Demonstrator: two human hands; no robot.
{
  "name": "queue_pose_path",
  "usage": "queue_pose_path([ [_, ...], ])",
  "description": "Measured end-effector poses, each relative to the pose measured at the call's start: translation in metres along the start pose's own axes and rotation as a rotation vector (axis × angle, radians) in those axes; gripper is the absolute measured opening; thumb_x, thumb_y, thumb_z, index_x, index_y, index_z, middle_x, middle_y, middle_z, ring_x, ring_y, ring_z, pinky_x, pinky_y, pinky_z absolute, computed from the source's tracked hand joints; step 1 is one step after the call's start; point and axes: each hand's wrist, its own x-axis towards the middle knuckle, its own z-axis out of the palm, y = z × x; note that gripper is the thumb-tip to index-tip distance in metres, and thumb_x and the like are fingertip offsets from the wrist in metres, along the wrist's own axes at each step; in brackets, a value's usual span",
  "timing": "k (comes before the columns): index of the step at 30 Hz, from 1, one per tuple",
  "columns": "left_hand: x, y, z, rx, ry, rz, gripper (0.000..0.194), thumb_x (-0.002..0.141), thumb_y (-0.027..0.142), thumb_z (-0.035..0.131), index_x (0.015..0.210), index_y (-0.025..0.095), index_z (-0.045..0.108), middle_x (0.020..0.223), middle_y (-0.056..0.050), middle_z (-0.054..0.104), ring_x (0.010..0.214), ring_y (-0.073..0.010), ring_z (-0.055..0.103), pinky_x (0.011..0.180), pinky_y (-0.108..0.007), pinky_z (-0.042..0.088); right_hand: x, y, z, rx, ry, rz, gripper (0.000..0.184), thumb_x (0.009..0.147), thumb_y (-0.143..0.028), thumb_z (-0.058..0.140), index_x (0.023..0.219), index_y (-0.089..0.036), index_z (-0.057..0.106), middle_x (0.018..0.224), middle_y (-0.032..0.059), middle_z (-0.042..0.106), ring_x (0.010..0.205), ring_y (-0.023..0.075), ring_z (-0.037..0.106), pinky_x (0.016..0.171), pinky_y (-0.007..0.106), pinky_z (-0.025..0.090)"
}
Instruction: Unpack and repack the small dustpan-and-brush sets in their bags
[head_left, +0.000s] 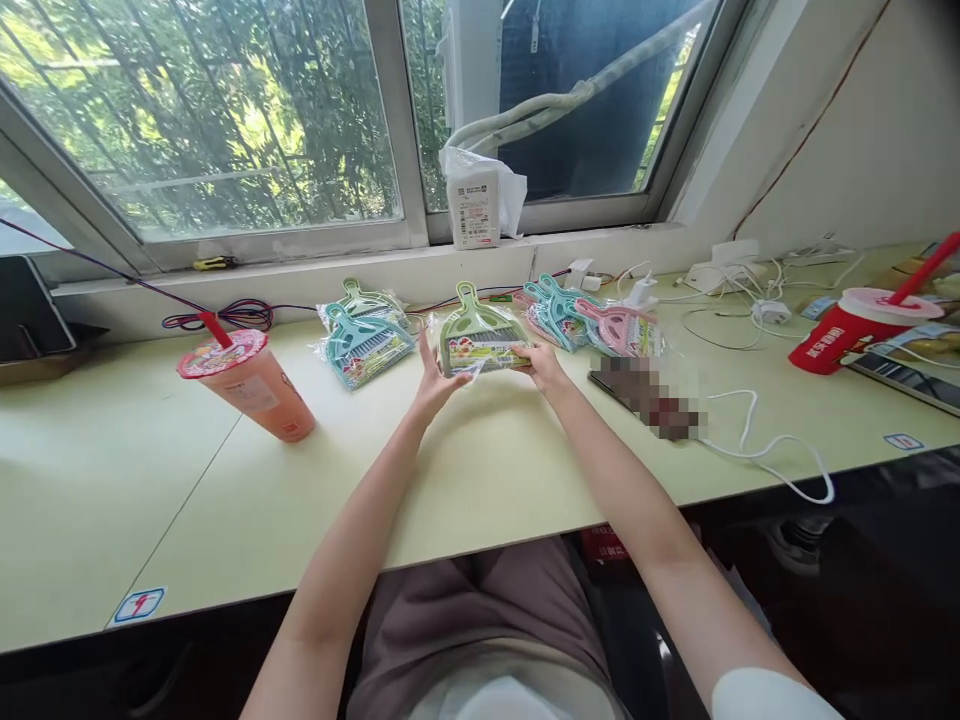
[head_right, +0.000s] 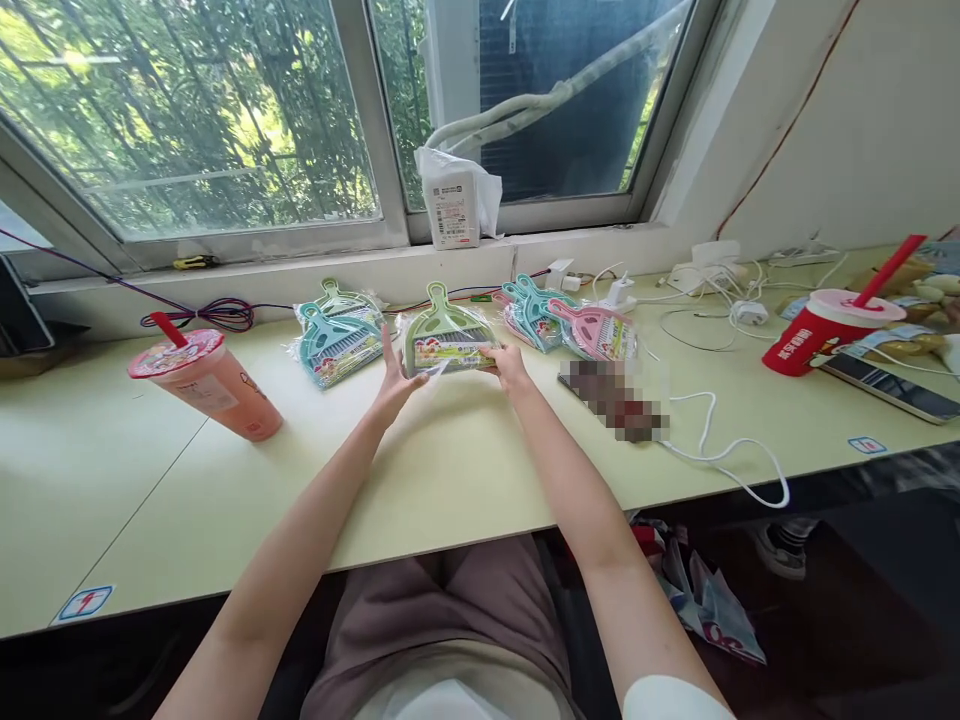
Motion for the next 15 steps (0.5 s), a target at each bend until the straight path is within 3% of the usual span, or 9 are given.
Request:
queue_pose_path([
  [2, -0.002, -0.003, 0.006, 0.209, -0.021, 0.152, 0.115, 0.049, 0.031, 0.091, 0.147, 0.035, 0.029, 0.154, -0.008, 0.027, 0.147, -0.0296, 0.016, 0.116, -0.044, 0.024, 0.001, -0.001, 0.000, 0.031, 0.042, -0.003, 0.014, 0.070, -0.015, 0.072, 0.076, -0.016, 0.060, 0.069, 0.0015, 0.067, 0.065, 0.0147, 0.066, 0.064, 0.031, 0.062],
  [4, -0.003, -0.008, 0.010, 0.369, 0.037, 0.241, 0.098, 0.053, 0.031, 0.089, 0.140, 0.030, 0.043, 0.153, -0.010, 0.027, 0.147, -0.0318, 0.013, 0.118, -0.047, 0.019, 0.000, -0.001, 0.001, 0.041, 0.049, -0.006, 0.013, 0.071, -0.013, 0.071, 0.078, -0.016, 0.060, 0.071, 0.0017, 0.068, 0.066, 0.0146, 0.066, 0.064, 0.031, 0.062],
  [9, 0.003, -0.015, 0.005, 0.346, 0.218, 0.177, 0.026, 0.084, 0.029, 0.061, 0.109, 0.025, 0.068, 0.130, -0.008, 0.054, 0.134, -0.0276, 0.040, 0.112, -0.040, 0.032, -0.006, 0.000, 0.006, -0.012, -0.001, -0.012, 0.015, 0.071, -0.014, 0.071, 0.080, -0.018, 0.060, 0.076, 0.0020, 0.069, 0.069, 0.0153, 0.067, 0.062, 0.030, 0.062],
  [11, 0.005, -0.014, -0.001, 0.305, 0.277, 0.109, 0.026, 0.084, 0.026, 0.060, 0.109, 0.027, 0.067, 0.125, -0.006, 0.059, 0.129, -0.0254, 0.047, 0.103, -0.035, 0.040, -0.008, 0.001, 0.008, -0.024, -0.044, -0.019, 0.019, 0.070, -0.016, 0.073, 0.083, -0.018, 0.060, 0.078, 0.0020, 0.069, 0.070, 0.0158, 0.068, 0.063, 0.031, 0.063],
  [15, 0.003, -0.013, -0.004, 0.217, 0.442, 0.038, 0.071, 0.081, 0.023, 0.065, 0.143, 0.034, 0.033, 0.130, -0.007, 0.058, 0.106, -0.0185, 0.061, 0.088, -0.029, 0.048, -0.012, 0.003, 0.014, -0.022, -0.077, -0.020, 0.027, 0.068, -0.020, 0.076, 0.088, -0.018, 0.059, 0.082, 0.0027, 0.070, 0.072, 0.0173, 0.069, 0.064, 0.033, 0.063],
])
